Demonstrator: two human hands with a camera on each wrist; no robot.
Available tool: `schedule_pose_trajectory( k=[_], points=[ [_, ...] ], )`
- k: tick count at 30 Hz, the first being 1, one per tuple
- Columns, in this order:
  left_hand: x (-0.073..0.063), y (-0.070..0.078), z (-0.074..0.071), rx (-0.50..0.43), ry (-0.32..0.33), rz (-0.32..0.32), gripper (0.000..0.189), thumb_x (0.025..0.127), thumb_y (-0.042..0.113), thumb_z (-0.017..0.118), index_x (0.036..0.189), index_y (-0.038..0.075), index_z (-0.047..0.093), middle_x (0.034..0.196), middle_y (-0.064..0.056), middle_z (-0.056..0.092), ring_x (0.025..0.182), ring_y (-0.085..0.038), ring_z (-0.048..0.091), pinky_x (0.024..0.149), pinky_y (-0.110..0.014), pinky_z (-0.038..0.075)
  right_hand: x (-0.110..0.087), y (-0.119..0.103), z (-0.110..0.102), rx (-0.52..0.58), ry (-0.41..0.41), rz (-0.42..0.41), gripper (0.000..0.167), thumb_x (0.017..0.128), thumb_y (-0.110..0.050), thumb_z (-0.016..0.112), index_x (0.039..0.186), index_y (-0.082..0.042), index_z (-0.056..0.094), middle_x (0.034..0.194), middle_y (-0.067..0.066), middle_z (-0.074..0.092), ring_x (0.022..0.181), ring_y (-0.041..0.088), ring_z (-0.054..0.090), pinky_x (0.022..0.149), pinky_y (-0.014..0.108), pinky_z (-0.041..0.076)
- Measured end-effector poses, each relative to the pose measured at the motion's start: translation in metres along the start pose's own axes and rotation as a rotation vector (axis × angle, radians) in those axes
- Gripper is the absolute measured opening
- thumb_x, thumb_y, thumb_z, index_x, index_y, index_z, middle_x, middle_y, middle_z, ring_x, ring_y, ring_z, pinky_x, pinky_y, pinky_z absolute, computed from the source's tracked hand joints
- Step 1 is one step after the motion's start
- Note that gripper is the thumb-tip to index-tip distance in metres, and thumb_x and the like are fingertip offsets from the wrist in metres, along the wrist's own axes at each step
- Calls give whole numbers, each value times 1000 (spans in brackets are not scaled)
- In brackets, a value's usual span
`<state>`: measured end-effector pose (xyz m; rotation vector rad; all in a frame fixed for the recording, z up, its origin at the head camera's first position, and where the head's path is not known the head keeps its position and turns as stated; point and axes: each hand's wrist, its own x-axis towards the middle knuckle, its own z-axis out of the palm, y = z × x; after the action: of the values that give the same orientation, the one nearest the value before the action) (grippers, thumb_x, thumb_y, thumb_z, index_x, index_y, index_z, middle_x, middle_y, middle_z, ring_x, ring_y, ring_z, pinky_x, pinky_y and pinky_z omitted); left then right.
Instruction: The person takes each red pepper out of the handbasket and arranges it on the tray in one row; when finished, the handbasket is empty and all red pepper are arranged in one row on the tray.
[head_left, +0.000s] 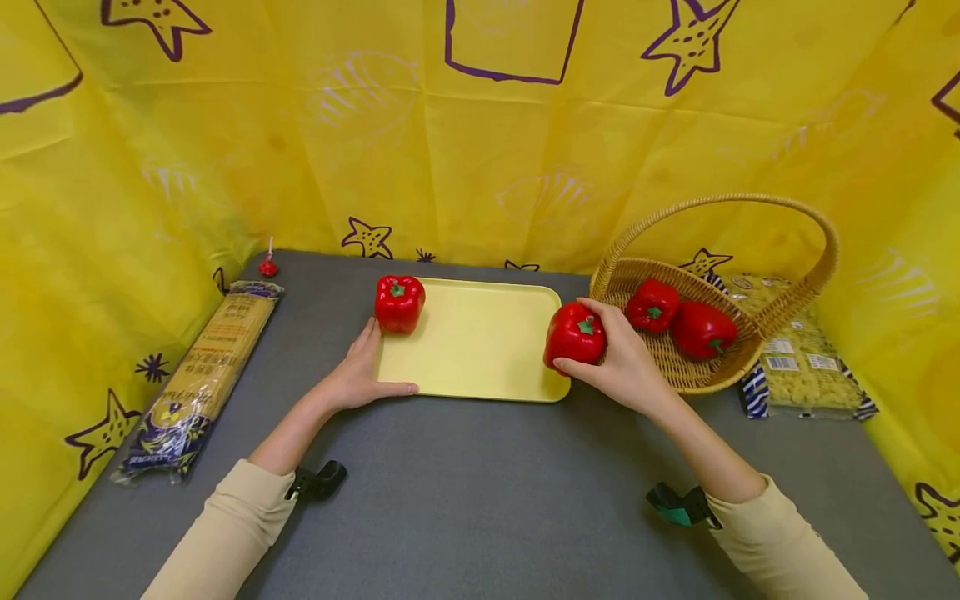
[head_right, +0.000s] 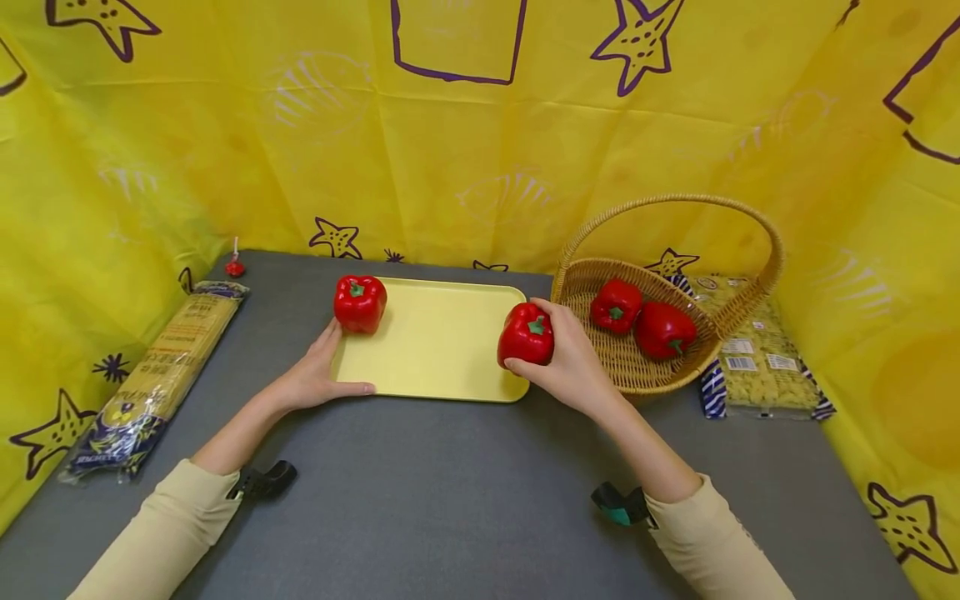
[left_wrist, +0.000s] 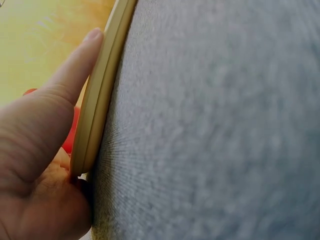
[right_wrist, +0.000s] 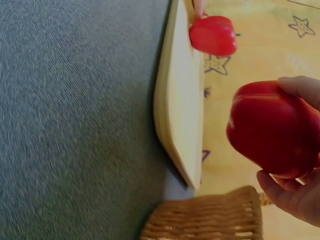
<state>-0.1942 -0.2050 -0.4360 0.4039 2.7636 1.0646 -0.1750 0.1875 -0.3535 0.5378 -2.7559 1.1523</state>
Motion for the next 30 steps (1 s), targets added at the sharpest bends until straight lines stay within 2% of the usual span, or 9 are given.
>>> schedule_pose_trajectory(
  k=[6, 12, 22, 30],
  points=[
    [-2, 2, 1, -3, 6, -21, 128, 75, 47, 81, 154, 2, -10, 160, -23, -7, 145, -45, 3, 111, -65, 11, 2, -1, 13, 27, -43, -6, 85, 75, -24, 85, 144, -7, 38, 133, 14, 47, 118, 31, 48, 88, 52, 50],
    [-5, 2, 5, -19, 31, -13, 125, 77, 44, 81, 155, 3, -8, 161, -21, -6, 145, -43, 2, 112, -64, 10, 7, -1, 26, 49, -65, 0, 85, 75, -24, 85, 143, -7, 39, 132, 14, 47, 117, 31, 49, 88, 51, 51],
    [-7, 1, 10, -15, 96, 0, 124, 75, 43, 83, 155, 2, -2, 160, -23, 1, 144, -45, 6, 112, -63, 10, 18, -1, 45, 23, -60, -33, 84, 71, -25, 88, 140, -6, 43, 124, 13, 52, 111, 29, 52, 85, 48, 52],
    [-7, -1, 12, -13, 114, 1, 123, 75, 43, 83, 155, 1, -1, 161, -22, 2, 144, -44, 8, 112, -62, 11, 27, -3, 60, 32, -69, -27, 84, 72, -26, 87, 141, -9, 42, 131, 13, 50, 116, 28, 49, 88, 48, 51]
  ],
)
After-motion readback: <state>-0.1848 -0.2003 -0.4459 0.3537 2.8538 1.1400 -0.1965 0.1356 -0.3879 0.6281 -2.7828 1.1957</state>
